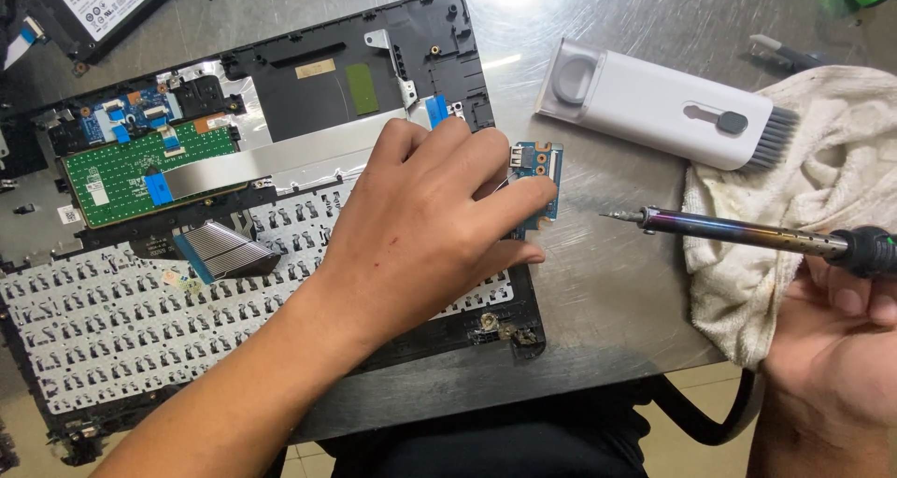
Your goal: Using a soldering iron on a small I/O board and then inspecting the board by hand.
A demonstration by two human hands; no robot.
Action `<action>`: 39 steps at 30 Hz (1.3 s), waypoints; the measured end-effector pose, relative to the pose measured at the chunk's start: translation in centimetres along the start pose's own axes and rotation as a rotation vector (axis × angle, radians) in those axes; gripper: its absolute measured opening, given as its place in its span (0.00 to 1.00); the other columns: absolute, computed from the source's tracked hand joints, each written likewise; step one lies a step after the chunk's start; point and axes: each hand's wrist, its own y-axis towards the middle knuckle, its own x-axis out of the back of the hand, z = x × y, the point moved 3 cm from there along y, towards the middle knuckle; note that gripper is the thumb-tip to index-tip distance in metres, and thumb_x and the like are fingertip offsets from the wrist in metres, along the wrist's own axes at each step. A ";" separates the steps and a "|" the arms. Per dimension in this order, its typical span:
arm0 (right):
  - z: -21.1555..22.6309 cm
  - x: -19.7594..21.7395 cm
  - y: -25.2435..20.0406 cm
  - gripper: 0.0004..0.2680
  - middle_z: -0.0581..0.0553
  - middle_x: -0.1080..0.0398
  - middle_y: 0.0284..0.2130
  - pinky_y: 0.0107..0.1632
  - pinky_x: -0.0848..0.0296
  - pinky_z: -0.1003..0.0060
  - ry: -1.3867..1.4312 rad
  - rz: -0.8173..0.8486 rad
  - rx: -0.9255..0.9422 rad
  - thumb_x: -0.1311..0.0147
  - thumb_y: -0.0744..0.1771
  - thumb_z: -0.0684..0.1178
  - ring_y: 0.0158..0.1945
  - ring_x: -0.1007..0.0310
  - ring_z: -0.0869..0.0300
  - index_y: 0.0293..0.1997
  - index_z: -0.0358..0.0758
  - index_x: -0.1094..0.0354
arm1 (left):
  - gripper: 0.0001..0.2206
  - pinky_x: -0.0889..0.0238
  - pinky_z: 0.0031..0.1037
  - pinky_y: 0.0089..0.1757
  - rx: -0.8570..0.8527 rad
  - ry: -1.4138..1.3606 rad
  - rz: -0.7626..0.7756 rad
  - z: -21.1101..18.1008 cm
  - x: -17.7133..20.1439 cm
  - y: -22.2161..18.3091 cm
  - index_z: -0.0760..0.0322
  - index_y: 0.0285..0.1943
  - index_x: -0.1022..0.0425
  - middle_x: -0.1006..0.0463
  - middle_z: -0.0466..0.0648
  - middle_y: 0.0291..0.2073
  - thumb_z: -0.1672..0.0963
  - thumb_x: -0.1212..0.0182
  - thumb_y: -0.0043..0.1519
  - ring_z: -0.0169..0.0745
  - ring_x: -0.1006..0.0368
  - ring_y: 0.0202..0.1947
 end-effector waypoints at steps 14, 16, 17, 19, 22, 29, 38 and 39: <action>0.0 -0.5 -0.1 0.12 0.65 0.48 0.24 0.49 0.44 0.83 -0.112 0.098 -0.046 0.45 0.69 0.50 0.30 0.50 0.75 0.25 0.54 0.46 | 0.27 0.49 0.35 0.39 0.020 -0.055 -0.019 0.2 -0.1 -0.2 0.54 0.41 0.23 0.31 0.44 0.35 0.41 0.15 0.44 0.45 0.37 0.37; 0.0 -1.8 -0.6 0.12 0.64 0.49 0.23 0.49 0.44 0.82 -0.137 0.085 -0.042 0.46 0.68 0.50 0.30 0.50 0.74 0.25 0.53 0.46 | 0.28 0.48 0.35 0.39 0.023 -0.065 -0.020 0.2 -0.1 -0.3 0.54 0.42 0.23 0.31 0.43 0.35 0.42 0.15 0.43 0.44 0.36 0.37; 0.0 -2.4 -0.9 0.12 0.63 0.50 0.23 0.48 0.44 0.81 -0.163 0.073 -0.040 0.46 0.68 0.51 0.31 0.49 0.74 0.25 0.53 0.46 | 0.28 0.48 0.34 0.39 0.028 -0.076 -0.021 0.2 -0.1 -0.2 0.54 0.42 0.23 0.31 0.43 0.35 0.42 0.15 0.43 0.44 0.36 0.36; -0.1 -2.9 -0.8 0.12 0.61 0.51 0.22 0.46 0.44 0.81 -0.130 0.065 -0.052 0.46 0.66 0.50 0.30 0.50 0.73 0.24 0.52 0.48 | 0.27 0.48 0.35 0.39 0.022 -0.067 -0.026 0.2 0.0 -0.3 0.54 0.42 0.24 0.31 0.43 0.35 0.42 0.14 0.44 0.44 0.36 0.37; -0.1 -4.4 -1.2 0.12 0.61 0.53 0.20 0.44 0.48 0.80 -0.142 0.086 -0.057 0.48 0.66 0.50 0.28 0.53 0.72 0.22 0.53 0.49 | 0.26 0.49 0.34 0.39 0.016 -0.071 -0.025 0.1 0.0 -0.3 0.54 0.41 0.24 0.30 0.43 0.36 0.43 0.14 0.45 0.44 0.36 0.37; 0.1 -8.1 -2.6 0.15 0.62 0.55 0.20 0.40 0.50 0.80 -0.296 0.097 0.027 0.53 0.72 0.55 0.27 0.55 0.72 0.25 0.52 0.50 | 0.22 0.49 0.36 0.39 -0.005 -0.111 -0.035 -0.1 -0.1 -0.4 0.54 0.40 0.23 0.32 0.44 0.35 0.47 0.14 0.47 0.45 0.36 0.36; 0.0 -8.4 -2.8 0.12 0.61 0.58 0.19 0.35 0.52 0.80 -0.315 0.115 0.062 0.52 0.70 0.60 0.26 0.57 0.72 0.30 0.52 0.45 | 0.16 0.46 0.38 0.37 -0.042 -0.026 -0.023 -0.7 -0.1 0.1 0.52 0.41 0.27 0.30 0.44 0.35 0.49 0.22 0.55 0.48 0.34 0.37; 0.0 -8.5 -2.8 0.12 0.61 0.58 0.19 0.35 0.52 0.80 -0.311 0.115 0.065 0.52 0.70 0.60 0.26 0.57 0.72 0.30 0.52 0.45 | 0.16 0.46 0.38 0.37 -0.045 -0.023 -0.024 -0.8 -0.2 0.2 0.52 0.41 0.27 0.30 0.44 0.35 0.49 0.22 0.55 0.48 0.34 0.37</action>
